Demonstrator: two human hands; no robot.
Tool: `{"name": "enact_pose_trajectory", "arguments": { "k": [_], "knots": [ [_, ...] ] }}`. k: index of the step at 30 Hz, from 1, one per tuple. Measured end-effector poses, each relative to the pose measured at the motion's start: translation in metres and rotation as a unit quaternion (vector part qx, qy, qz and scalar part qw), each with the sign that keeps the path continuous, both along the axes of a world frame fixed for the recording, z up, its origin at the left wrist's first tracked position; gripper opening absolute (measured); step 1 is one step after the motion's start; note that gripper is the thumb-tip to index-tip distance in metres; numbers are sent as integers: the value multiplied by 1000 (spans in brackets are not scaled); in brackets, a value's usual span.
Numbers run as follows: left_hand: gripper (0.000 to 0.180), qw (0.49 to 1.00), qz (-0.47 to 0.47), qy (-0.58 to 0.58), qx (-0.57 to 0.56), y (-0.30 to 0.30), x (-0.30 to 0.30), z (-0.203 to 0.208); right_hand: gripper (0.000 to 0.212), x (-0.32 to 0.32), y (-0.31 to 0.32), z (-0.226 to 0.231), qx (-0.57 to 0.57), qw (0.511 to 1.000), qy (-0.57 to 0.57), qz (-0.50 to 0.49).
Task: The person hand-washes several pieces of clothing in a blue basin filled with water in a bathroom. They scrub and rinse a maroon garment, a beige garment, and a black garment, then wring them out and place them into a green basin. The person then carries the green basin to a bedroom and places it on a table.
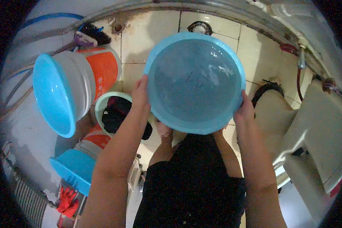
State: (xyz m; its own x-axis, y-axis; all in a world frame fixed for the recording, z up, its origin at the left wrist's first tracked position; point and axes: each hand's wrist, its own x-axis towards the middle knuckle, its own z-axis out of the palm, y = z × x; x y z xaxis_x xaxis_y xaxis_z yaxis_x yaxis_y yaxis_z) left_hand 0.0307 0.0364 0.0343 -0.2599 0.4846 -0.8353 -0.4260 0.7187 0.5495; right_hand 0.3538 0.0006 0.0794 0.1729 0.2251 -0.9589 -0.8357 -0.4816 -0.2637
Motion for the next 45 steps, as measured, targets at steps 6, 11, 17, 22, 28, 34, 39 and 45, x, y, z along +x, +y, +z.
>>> {"name": "enact_pose_trajectory", "arguments": {
  "k": [6, 11, 17, 22, 28, 34, 39, 45],
  "knots": [
    [29, 998, -47, 40, -15, -12, -3, 157, 36, -14, -37, 138, -19, 998, 28, -50],
    [27, 980, -176, 95, 1, -16, 0, 265, 38, -30, -85, 253, -55, 992, 30, -106],
    [22, 896, -385, 190, 114, -30, 14, 368, 42, -39, -199, 321, 10, 997, 8, -74],
    [23, 803, -516, 222, 199, -76, 36, 416, 37, -30, -263, 378, -43, 991, -38, -118],
    [22, 767, -571, 196, 217, -141, 98, 444, 28, 3, -368, 408, -74, 984, -78, -144],
    [26, 736, -633, 160, 178, -217, 171, 441, 23, 47, -484, 418, -89, 978, -172, -73],
    [27, 773, -622, 57, 115, -269, 234, 429, 25, 88, -550, 426, -123, 959, -255, -23],
    [24, 741, -663, 60, 90, -311, 267, 387, 26, 136, -608, 422, -147, 943, -295, 43]
  ]
}}
